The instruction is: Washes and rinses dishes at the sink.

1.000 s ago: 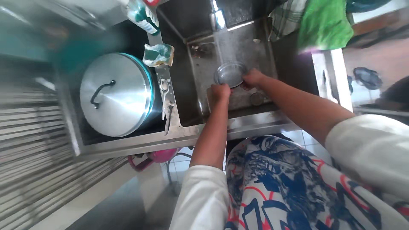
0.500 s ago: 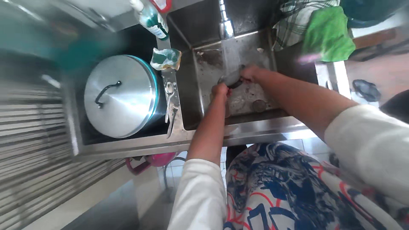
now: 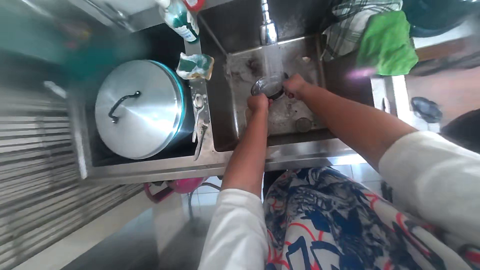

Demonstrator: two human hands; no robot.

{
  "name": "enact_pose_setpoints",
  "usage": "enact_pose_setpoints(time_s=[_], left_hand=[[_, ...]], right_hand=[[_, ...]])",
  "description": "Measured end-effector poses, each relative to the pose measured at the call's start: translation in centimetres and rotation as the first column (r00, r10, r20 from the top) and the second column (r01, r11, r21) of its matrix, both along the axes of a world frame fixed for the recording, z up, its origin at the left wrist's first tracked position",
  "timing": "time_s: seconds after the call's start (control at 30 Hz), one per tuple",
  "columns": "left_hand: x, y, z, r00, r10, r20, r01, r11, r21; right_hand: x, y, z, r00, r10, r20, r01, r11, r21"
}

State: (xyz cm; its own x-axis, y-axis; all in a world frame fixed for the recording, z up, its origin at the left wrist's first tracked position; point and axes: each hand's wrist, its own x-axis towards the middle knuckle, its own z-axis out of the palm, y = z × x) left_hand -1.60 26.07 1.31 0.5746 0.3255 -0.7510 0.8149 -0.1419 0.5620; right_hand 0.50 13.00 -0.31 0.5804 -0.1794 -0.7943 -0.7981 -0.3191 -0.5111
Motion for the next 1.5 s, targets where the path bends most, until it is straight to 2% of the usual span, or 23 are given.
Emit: enact_pose_setpoints(time_s=[0.2,0.37,0.5,0.63,0.73,0.83,0.9,1.03,1.1,1.17,1.3,1.4,1.5], left_hand=[[-2.2,-1.5,-0.3,1.0,0.022,-0.001,-0.022,0.999,-0.033],[-2.1,-1.5,-1.1,0.999,-0.017,0.032,0.016,0.999,0.036],[-2.1,-0.6,-1.3,0.981,-0.137,0.135,0.117,0.982,0.145],[-2.3,0.4,-0.4,0.951,-0.215,0.222,0.181,0.97,0.162],[-2.0,1.4,0.1,0.917,-0.308,0.254,0.237,0.932,0.275],[-1.4,2.2,0.3,0.88,-0.396,0.262,0.292,0.887,0.359],[-1.2,2.4,0.4,0.866,-0.436,0.245,0.341,0.873,0.349],[-1.4,1.7,0.7,0.894,-0.413,0.176,0.386,0.907,0.166],[-1.3,1.4,0.5,0.898,-0.425,0.111,0.418,0.905,0.08],[-1.0,1.8,0.1,0.876,-0.478,0.065,0.475,0.878,0.059],[-0.3,4.1,-0.3,0.861,-0.507,0.048,0.488,0.848,0.205],[0.1,5.7,0.6,0.85,-0.522,0.068,0.48,0.821,0.31],[0.3,6.3,0.5,0.861,-0.499,0.095,0.456,0.842,0.289]], right_hand=[[-3.0,-1.3,-2.1,0.999,-0.002,0.051,0.002,1.0,-0.005],[-3.0,-1.2,-1.8,0.998,0.026,0.052,-0.027,1.0,0.006],[-3.0,-1.0,-1.4,1.0,-0.007,0.029,0.004,0.996,0.085],[-2.9,-1.0,-1.0,0.999,-0.032,0.014,0.029,0.983,0.179],[-2.3,-0.4,-0.6,1.0,-0.012,0.016,0.009,0.981,0.192],[-2.0,0.0,-0.6,0.995,-0.094,0.017,0.087,0.967,0.239],[-2.2,-0.5,-1.3,0.99,-0.138,0.033,0.126,0.96,0.25],[-3.2,-3.1,-2.1,0.988,-0.12,0.096,0.094,0.966,0.241],[-3.3,-4.6,-2.1,0.989,-0.072,0.131,0.046,0.98,0.193],[-3.0,-5.6,-2.2,0.984,-0.008,0.176,-0.01,0.995,0.099],[-1.7,-5.4,-2.5,0.912,0.245,0.328,-0.225,0.969,-0.098],[-2.1,-3.7,-2.0,0.801,0.472,0.368,-0.405,0.88,-0.248],[-3.8,-2.7,-1.8,0.653,0.706,0.273,-0.619,0.705,-0.346]])
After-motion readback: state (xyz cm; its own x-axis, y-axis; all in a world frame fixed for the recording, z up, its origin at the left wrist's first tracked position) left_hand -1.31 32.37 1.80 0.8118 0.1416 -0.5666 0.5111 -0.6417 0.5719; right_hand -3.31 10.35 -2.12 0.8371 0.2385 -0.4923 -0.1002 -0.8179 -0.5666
